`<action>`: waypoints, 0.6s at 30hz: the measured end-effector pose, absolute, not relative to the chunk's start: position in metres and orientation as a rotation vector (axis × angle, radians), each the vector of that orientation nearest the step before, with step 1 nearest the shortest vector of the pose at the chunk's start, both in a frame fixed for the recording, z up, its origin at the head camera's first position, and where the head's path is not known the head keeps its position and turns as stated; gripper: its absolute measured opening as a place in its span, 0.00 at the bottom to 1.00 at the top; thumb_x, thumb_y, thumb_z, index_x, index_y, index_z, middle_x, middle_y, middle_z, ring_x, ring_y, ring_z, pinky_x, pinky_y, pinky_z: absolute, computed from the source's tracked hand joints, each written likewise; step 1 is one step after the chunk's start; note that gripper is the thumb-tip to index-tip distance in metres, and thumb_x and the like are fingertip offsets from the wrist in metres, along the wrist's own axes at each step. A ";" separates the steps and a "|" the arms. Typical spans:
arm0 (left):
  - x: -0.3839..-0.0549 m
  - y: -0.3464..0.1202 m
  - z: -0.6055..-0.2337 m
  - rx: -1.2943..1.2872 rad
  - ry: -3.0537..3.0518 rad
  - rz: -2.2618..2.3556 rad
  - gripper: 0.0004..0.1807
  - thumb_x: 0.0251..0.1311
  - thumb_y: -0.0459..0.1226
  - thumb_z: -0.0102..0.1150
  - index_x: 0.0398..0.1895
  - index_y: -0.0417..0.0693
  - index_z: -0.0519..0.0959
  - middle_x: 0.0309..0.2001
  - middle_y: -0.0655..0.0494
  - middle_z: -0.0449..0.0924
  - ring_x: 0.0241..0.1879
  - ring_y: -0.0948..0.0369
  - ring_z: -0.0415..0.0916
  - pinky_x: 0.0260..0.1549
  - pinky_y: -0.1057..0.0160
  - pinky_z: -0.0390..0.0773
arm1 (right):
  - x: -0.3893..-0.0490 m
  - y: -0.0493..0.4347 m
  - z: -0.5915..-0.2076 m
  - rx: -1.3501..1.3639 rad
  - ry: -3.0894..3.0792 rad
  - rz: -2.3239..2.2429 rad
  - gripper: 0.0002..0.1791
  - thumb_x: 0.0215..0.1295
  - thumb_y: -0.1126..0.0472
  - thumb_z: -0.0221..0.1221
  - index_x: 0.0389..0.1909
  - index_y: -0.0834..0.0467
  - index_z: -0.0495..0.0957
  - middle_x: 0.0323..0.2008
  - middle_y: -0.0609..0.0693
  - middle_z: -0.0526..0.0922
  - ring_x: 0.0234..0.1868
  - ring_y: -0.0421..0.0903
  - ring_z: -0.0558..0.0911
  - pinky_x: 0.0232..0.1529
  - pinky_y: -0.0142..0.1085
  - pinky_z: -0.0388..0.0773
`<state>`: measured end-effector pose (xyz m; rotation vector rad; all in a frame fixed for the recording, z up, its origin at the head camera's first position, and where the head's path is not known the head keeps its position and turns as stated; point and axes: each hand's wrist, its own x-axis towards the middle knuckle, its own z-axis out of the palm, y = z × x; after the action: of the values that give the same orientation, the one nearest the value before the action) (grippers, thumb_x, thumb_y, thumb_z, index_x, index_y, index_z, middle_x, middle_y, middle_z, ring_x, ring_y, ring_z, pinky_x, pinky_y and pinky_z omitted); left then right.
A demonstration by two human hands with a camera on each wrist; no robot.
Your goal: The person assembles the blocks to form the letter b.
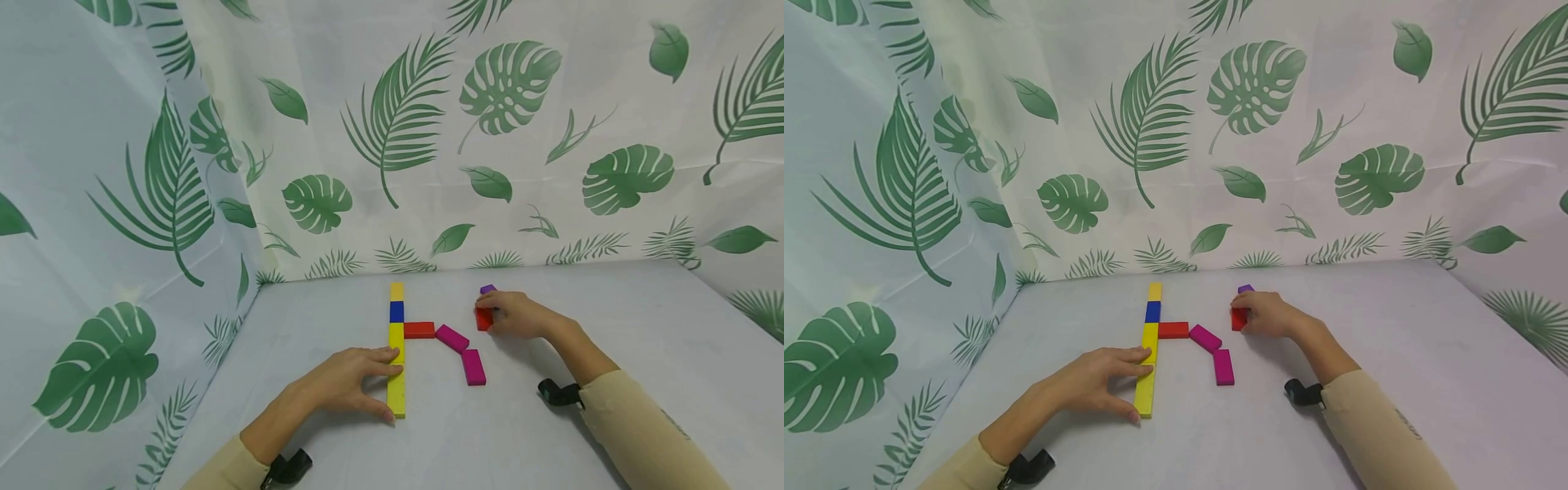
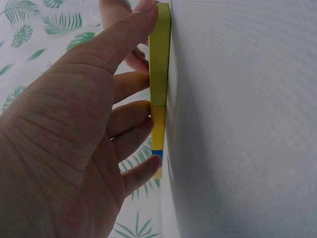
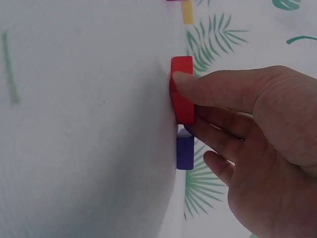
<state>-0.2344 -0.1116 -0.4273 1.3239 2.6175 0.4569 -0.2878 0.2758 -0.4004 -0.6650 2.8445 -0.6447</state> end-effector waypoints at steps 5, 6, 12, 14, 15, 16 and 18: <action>-0.235 -0.112 -0.428 1.331 2.618 0.464 0.46 0.52 0.70 0.68 0.72 0.63 0.75 0.77 0.64 0.67 0.78 0.65 0.61 0.75 0.51 0.68 | -0.286 0.277 -0.399 -0.614 2.822 -0.662 0.31 0.63 0.64 0.68 0.67 0.66 0.76 0.67 0.67 0.75 0.67 0.68 0.72 0.62 0.60 0.80; -0.235 -0.112 -0.428 1.333 2.618 0.465 0.46 0.52 0.70 0.68 0.72 0.63 0.75 0.77 0.64 0.67 0.78 0.65 0.61 0.75 0.51 0.68 | -0.286 0.278 -0.399 -0.604 2.818 -0.661 0.32 0.62 0.63 0.69 0.67 0.66 0.76 0.68 0.67 0.75 0.67 0.68 0.72 0.62 0.60 0.80; -0.235 -0.112 -0.428 1.323 2.612 0.455 0.46 0.52 0.72 0.66 0.73 0.63 0.75 0.77 0.65 0.67 0.78 0.65 0.61 0.75 0.51 0.68 | -0.282 0.280 -0.396 -0.575 2.799 -0.664 0.31 0.60 0.62 0.72 0.65 0.65 0.78 0.61 0.63 0.80 0.63 0.64 0.75 0.60 0.59 0.82; -0.235 -0.112 -0.428 1.319 2.612 0.452 0.46 0.52 0.72 0.66 0.73 0.64 0.74 0.77 0.65 0.66 0.78 0.65 0.61 0.74 0.51 0.69 | -0.281 0.281 -0.395 -0.563 2.792 -0.663 0.31 0.59 0.61 0.73 0.64 0.64 0.78 0.58 0.60 0.81 0.61 0.61 0.77 0.58 0.57 0.83; -0.235 -0.112 -0.428 1.319 2.612 0.452 0.46 0.52 0.72 0.66 0.73 0.64 0.74 0.77 0.65 0.67 0.78 0.65 0.61 0.74 0.51 0.69 | -0.280 0.282 -0.394 -0.560 2.789 -0.661 0.31 0.59 0.61 0.73 0.63 0.64 0.78 0.56 0.59 0.82 0.60 0.60 0.77 0.57 0.56 0.84; -0.235 -0.112 -0.428 1.321 2.613 0.453 0.46 0.52 0.72 0.66 0.73 0.63 0.75 0.77 0.65 0.67 0.78 0.65 0.61 0.74 0.51 0.69 | -0.279 0.282 -0.393 -0.557 2.786 -0.661 0.31 0.59 0.61 0.73 0.63 0.64 0.78 0.55 0.58 0.82 0.59 0.59 0.77 0.56 0.55 0.84; -0.235 -0.112 -0.427 1.326 2.615 0.453 0.46 0.53 0.71 0.66 0.73 0.63 0.75 0.77 0.64 0.67 0.78 0.65 0.61 0.75 0.51 0.68 | -0.279 0.283 -0.392 -0.553 2.775 -0.673 0.31 0.58 0.61 0.74 0.63 0.64 0.78 0.55 0.58 0.82 0.58 0.59 0.78 0.56 0.53 0.85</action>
<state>-0.2349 -0.1121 -0.4274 1.3261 2.6150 0.4530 -0.2786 0.2832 -0.3923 -0.5530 2.7755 -0.6729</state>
